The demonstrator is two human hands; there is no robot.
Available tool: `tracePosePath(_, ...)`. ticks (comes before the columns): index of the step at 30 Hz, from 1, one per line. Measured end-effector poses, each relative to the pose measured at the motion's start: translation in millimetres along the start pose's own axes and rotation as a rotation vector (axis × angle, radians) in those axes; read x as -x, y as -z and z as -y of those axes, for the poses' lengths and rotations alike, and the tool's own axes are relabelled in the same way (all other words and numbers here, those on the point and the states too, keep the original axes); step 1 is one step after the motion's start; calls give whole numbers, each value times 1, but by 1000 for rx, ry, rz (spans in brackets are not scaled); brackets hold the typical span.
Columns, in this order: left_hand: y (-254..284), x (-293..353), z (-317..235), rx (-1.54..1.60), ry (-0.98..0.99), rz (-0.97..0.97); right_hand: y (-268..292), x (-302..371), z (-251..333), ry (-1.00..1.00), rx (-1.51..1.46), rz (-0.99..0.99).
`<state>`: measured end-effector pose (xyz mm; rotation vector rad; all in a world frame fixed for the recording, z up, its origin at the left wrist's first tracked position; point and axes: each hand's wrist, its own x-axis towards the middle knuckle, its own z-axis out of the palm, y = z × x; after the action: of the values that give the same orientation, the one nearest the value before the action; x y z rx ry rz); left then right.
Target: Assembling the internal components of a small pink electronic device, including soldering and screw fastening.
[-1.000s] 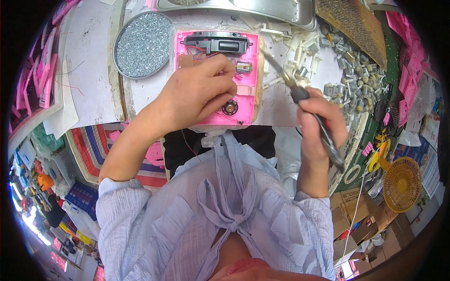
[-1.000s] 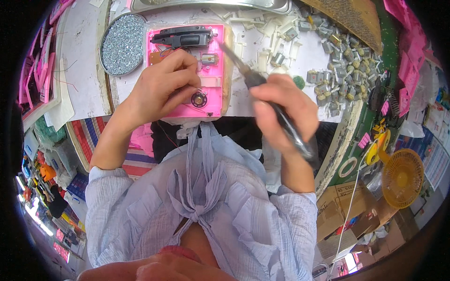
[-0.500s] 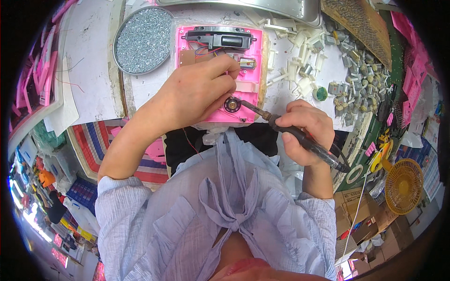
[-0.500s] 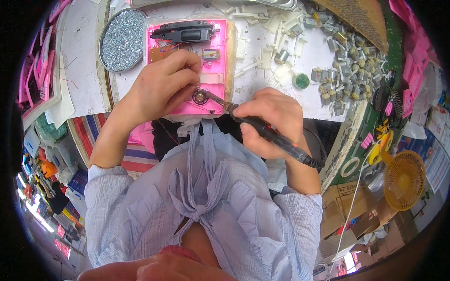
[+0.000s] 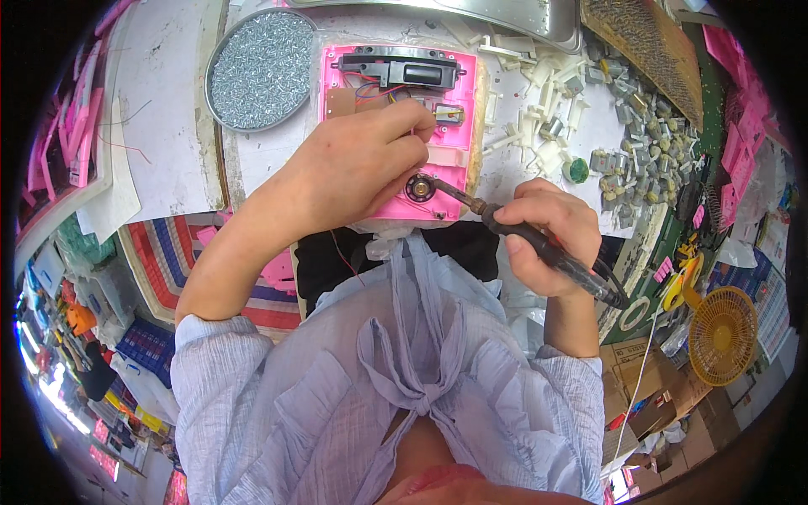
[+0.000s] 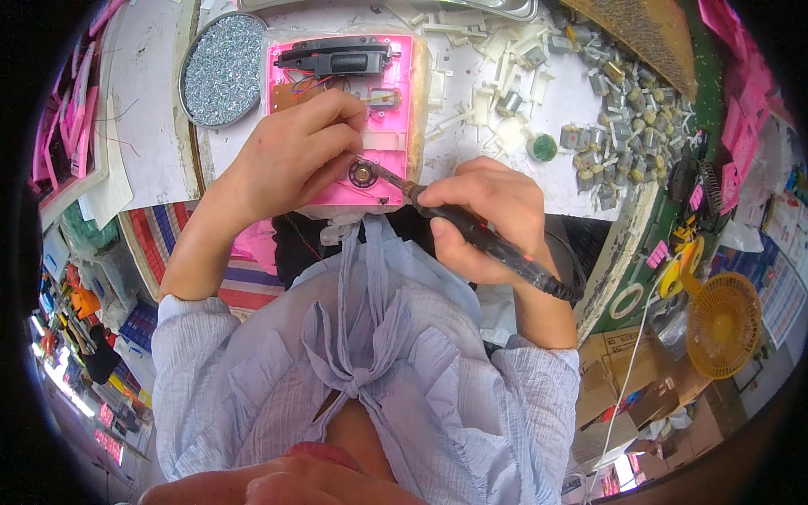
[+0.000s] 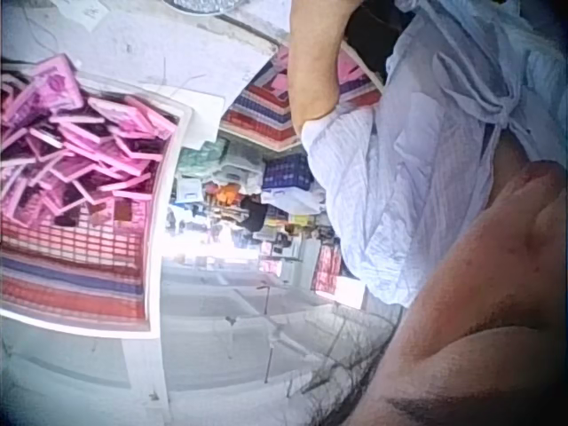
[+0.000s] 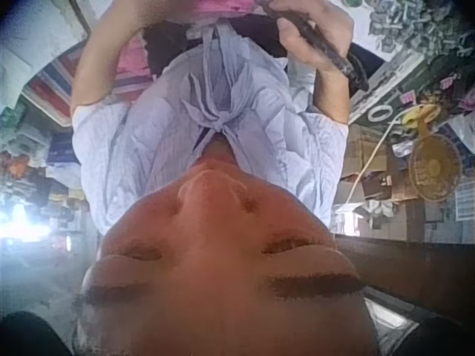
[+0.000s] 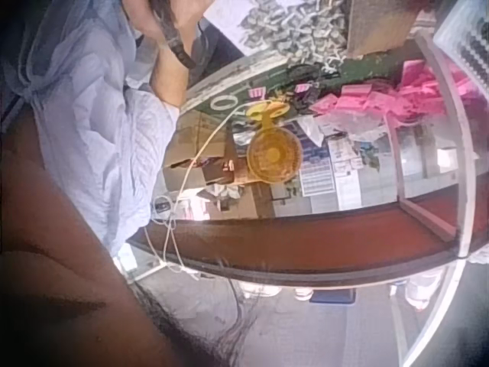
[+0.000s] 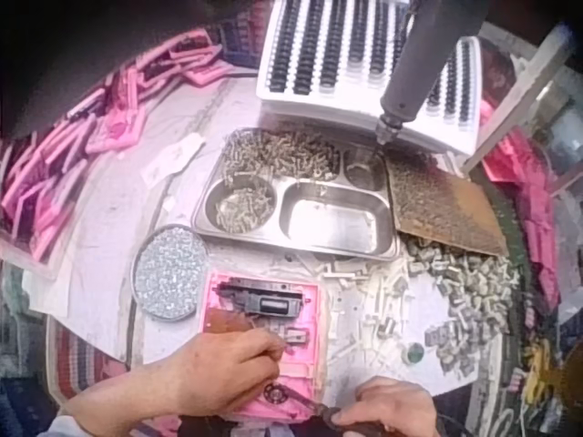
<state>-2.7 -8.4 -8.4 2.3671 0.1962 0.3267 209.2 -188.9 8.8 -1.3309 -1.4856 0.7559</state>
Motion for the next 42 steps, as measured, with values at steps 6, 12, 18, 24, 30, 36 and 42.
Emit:
tracePosePath(6,0,2,1,-12,4,4,9,7,-1,37,-18,-48)
tracePosePath(12,3,0,-2,22,12,-6,15,11,0,33,-68,-84)
tracePosePath(18,1,-1,-4,-24,-12,7,11,9,-1,39,-8,-35)
tracePosePath(24,3,-3,-5,-73,-21,59,7,7,-1,25,-11,6)
tracePosePath(30,5,-3,-2,-112,-27,111,4,4,-2,32,-12,-1)
tracePosePath(36,7,-4,-2,-116,-26,138,3,3,-4,39,8,9)
tracePosePath(42,7,-4,-1,-108,-33,148,2,0,-5,50,-4,6)
